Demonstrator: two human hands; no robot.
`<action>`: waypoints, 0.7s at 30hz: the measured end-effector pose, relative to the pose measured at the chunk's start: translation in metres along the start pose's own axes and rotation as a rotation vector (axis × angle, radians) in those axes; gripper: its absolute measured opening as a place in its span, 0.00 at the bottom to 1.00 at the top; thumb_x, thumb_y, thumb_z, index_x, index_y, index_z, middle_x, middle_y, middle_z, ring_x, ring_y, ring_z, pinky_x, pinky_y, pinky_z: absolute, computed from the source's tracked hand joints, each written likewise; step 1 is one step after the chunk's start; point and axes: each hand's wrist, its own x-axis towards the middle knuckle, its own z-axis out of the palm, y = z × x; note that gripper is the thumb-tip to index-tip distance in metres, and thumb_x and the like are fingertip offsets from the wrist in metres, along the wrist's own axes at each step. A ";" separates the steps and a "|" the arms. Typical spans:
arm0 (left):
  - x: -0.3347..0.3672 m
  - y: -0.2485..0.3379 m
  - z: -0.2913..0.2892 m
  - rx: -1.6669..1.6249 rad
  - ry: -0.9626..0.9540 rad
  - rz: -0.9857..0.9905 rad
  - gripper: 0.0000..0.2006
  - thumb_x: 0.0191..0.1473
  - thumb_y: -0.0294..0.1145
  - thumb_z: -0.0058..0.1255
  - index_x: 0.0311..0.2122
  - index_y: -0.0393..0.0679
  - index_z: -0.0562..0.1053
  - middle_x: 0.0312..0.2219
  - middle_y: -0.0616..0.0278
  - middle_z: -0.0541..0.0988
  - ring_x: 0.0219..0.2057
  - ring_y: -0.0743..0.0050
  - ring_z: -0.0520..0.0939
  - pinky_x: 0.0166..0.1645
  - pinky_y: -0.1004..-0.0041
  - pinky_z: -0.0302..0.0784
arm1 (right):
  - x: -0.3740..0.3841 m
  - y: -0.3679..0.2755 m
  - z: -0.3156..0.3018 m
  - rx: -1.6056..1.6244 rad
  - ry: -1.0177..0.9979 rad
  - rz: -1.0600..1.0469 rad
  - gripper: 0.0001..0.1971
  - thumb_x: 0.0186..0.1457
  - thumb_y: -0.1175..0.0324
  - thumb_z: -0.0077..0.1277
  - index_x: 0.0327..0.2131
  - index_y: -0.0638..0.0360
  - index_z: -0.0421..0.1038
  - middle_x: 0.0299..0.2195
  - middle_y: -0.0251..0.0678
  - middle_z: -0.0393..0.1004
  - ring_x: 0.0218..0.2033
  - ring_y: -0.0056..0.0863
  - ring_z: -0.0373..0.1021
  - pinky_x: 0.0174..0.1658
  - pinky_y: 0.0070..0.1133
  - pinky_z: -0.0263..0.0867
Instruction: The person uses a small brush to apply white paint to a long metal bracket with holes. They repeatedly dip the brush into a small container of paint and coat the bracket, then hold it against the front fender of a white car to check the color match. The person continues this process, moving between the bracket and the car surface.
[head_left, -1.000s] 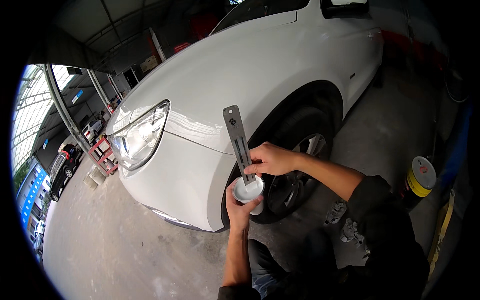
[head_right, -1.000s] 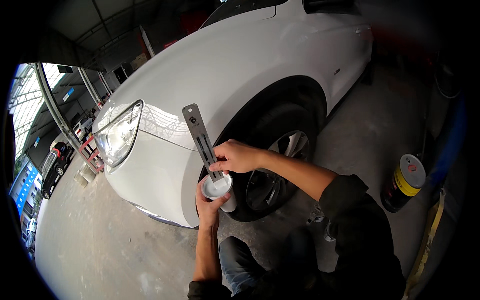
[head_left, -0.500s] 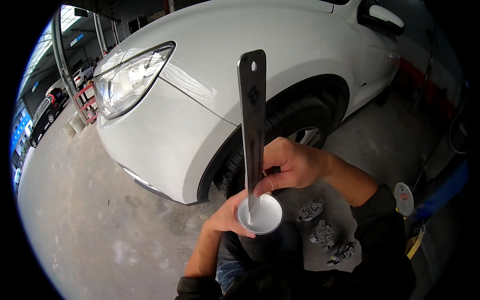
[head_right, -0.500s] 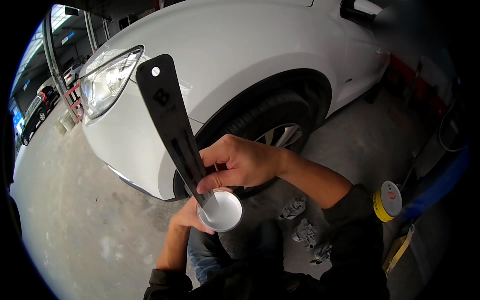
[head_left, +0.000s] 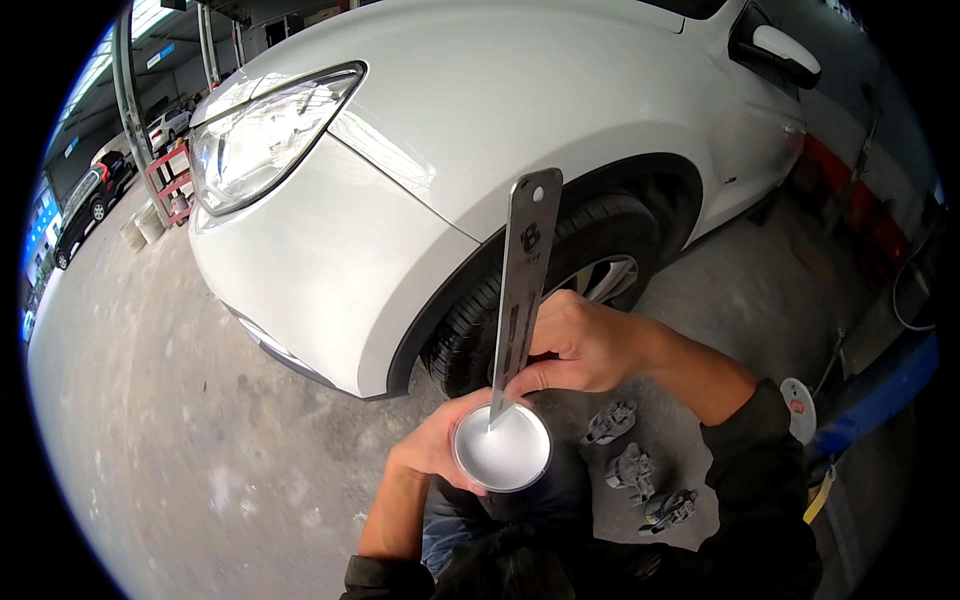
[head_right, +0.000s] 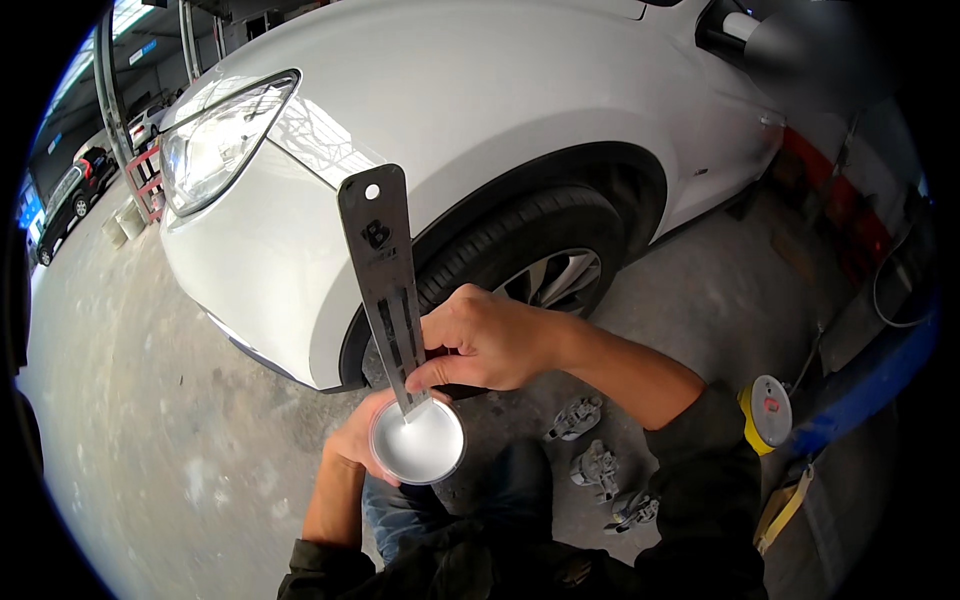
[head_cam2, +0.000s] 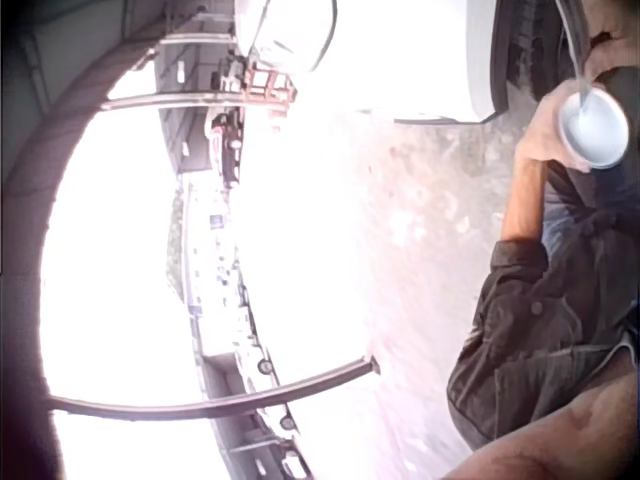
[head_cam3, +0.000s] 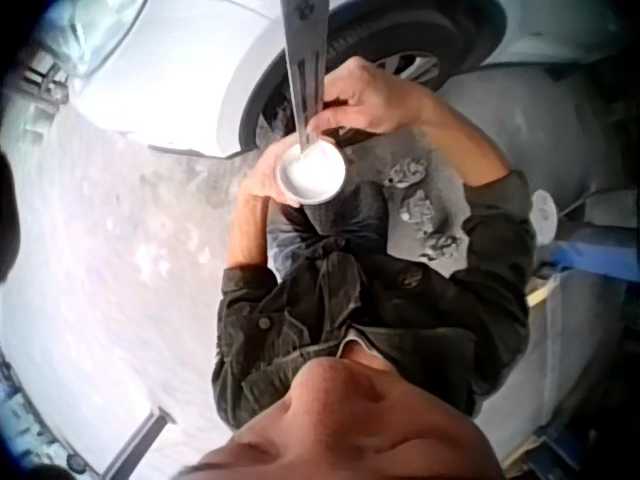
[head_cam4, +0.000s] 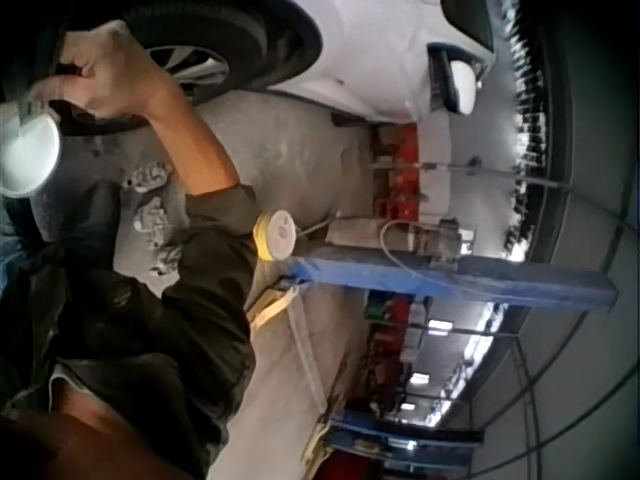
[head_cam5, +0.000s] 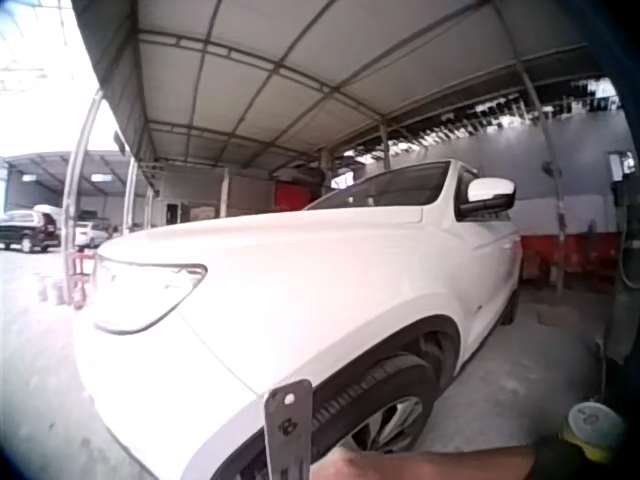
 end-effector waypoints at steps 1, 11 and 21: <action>-0.003 0.001 0.000 0.023 0.045 0.003 0.49 0.22 0.30 0.78 0.57 0.39 0.68 0.49 0.65 0.75 0.50 0.75 0.75 0.57 0.72 0.68 | -0.002 -0.001 0.001 -0.007 0.029 0.004 0.07 0.52 0.70 0.61 0.31 0.64 0.76 0.20 0.38 0.75 0.18 0.26 0.67 0.24 0.22 0.61; 0.006 -0.007 0.022 0.127 0.504 0.116 0.45 0.27 0.23 0.76 0.56 0.39 0.67 0.48 0.62 0.76 0.51 0.74 0.75 0.57 0.71 0.70 | -0.034 -0.016 0.011 -0.212 0.287 0.271 0.06 0.52 0.72 0.61 0.28 0.65 0.77 0.19 0.38 0.74 0.17 0.26 0.68 0.22 0.22 0.60; 0.034 -0.035 0.048 0.248 0.916 0.163 0.41 0.31 0.27 0.75 0.53 0.38 0.63 0.46 0.58 0.74 0.48 0.70 0.76 0.54 0.70 0.72 | -0.040 -0.025 0.042 -0.245 0.544 0.497 0.08 0.54 0.71 0.58 0.27 0.66 0.75 0.18 0.43 0.74 0.16 0.32 0.72 0.21 0.25 0.63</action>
